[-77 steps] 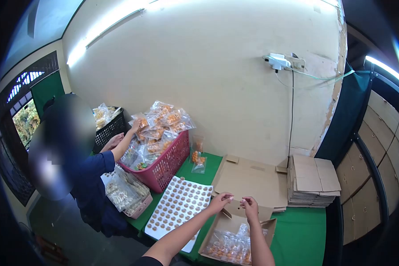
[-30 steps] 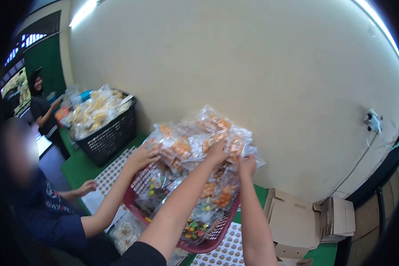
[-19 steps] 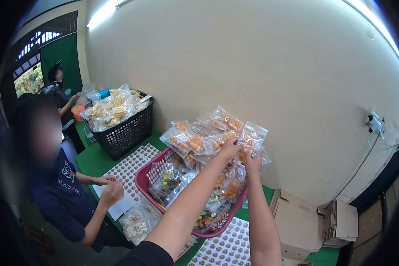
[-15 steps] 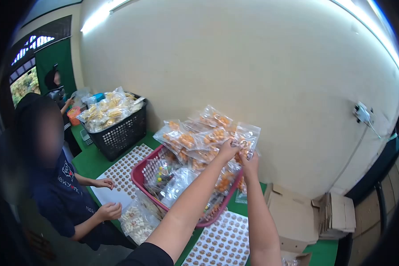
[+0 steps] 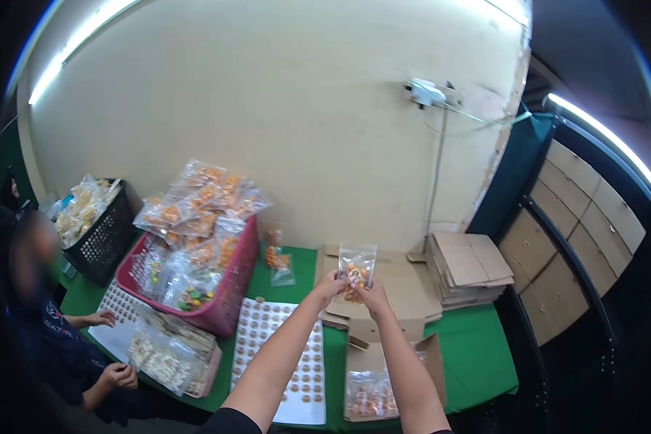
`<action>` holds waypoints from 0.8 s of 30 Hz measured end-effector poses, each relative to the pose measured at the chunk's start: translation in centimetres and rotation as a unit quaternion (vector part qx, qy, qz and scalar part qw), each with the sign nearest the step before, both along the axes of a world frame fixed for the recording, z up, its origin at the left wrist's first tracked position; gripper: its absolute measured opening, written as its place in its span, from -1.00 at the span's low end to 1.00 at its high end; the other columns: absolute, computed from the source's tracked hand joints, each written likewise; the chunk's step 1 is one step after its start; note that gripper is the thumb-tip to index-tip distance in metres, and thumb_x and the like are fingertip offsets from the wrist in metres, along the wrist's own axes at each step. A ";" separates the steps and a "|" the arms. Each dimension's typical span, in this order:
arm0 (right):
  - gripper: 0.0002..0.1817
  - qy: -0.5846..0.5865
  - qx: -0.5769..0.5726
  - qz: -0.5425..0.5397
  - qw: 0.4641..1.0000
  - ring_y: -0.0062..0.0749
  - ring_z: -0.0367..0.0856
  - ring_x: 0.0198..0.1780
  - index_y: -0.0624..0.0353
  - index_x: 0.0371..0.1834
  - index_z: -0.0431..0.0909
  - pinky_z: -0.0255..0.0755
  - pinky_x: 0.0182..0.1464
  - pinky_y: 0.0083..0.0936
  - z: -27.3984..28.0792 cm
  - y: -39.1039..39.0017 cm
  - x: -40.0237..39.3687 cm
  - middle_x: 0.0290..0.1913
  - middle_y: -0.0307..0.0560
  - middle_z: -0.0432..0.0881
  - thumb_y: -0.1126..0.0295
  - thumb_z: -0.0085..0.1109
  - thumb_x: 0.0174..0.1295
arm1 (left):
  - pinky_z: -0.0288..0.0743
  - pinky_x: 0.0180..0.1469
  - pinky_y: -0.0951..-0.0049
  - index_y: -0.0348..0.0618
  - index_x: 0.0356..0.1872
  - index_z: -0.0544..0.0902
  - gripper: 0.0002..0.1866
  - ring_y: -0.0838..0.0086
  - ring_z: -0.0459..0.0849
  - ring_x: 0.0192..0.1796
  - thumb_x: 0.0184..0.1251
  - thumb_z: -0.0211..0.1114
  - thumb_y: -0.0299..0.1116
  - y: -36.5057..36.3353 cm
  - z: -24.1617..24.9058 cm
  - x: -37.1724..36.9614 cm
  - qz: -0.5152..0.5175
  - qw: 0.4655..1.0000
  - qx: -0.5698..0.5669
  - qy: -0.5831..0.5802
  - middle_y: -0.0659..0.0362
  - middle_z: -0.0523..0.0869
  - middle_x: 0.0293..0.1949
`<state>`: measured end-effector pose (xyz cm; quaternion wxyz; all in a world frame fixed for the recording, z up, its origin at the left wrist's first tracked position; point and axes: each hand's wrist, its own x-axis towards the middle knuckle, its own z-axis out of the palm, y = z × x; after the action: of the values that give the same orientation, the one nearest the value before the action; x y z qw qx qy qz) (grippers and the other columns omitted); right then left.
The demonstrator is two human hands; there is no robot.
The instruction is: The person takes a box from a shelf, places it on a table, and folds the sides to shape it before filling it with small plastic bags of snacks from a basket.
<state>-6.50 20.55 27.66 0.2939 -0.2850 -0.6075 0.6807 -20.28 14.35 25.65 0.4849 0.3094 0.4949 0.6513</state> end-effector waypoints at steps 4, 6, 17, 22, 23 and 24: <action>-0.60 -0.028 0.013 0.001 1.000 -0.56 0.54 -0.23 0.25 -0.04 0.41 0.45 -0.23 -0.58 -4.8 2.7 10.6 -0.29 -0.19 0.57 0.45 0.29 0.05 | 0.49 -0.19 0.56 -0.13 -0.10 0.53 -0.73 0.58 0.58 -0.21 0.23 0.24 -0.26 2.8 -3.5 10.5 0.003 0.997 -0.072 -0.041 0.26 0.61 -0.24; -0.62 -0.043 -0.030 -0.009 0.999 -0.57 0.54 -0.23 0.26 -0.06 0.43 0.44 -0.21 -0.59 -7.7 3.8 15.6 -0.27 -0.19 0.58 0.45 0.28 0.06 | 0.50 -0.21 0.56 -0.13 -0.09 0.53 -0.72 0.57 0.59 -0.22 0.24 0.24 -0.24 3.2 -7.5 15.6 -0.013 0.993 -0.108 -0.051 0.26 0.61 -0.23; -0.70 -0.047 -0.079 0.026 0.995 -0.54 0.54 -0.21 0.25 -0.12 0.46 0.44 -0.18 -0.57 -17.7 4.7 28.0 -0.21 -0.14 0.58 0.36 0.24 0.13 | 0.46 -0.11 0.51 -0.21 -0.10 0.53 -0.73 0.54 0.56 -0.16 0.26 0.22 -0.29 2.3 -16.1 29.4 0.052 0.983 -0.144 -0.100 0.24 0.61 -0.22; -0.65 -0.057 -0.059 0.080 0.993 -0.50 0.53 -0.20 0.26 -0.11 0.45 0.44 -0.17 -0.55 -17.0 3.6 28.9 -0.20 -0.15 0.57 0.32 0.27 0.10 | 0.42 -0.11 0.47 -0.13 -0.08 0.53 -0.71 0.55 0.55 -0.12 0.22 0.26 -0.26 0.1 -17.1 29.9 0.077 0.985 -0.143 -0.056 0.23 0.62 -0.16; -0.69 -0.039 -0.117 0.027 0.992 -0.53 0.53 -0.24 0.25 -0.15 0.48 0.43 -0.21 -0.58 -16.4 3.4 28.7 -0.25 -0.16 0.57 0.33 0.27 0.11 | 0.42 -0.11 0.47 -0.13 -0.08 0.53 -0.71 0.55 0.55 -0.12 0.22 0.26 -0.26 -0.3 -16.9 30.1 0.075 0.985 -0.148 -0.051 0.23 0.62 -0.16; -0.73 -0.022 -0.173 -0.028 0.984 -0.56 0.52 -0.29 0.24 -0.19 0.50 0.43 -0.26 -0.60 -16.1 3.2 28.6 -0.31 -0.18 0.57 0.34 0.26 0.11 | 0.42 -0.10 0.46 -0.14 -0.10 0.53 -0.72 0.55 0.56 -0.13 0.22 0.26 -0.27 -0.8 -15.2 30.6 0.066 0.978 -0.188 -0.063 0.23 0.62 -0.19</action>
<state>22.10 23.80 11.57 0.2457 -0.3630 -0.4784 0.7609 10.34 13.59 10.42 0.5204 0.1375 0.5964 0.5955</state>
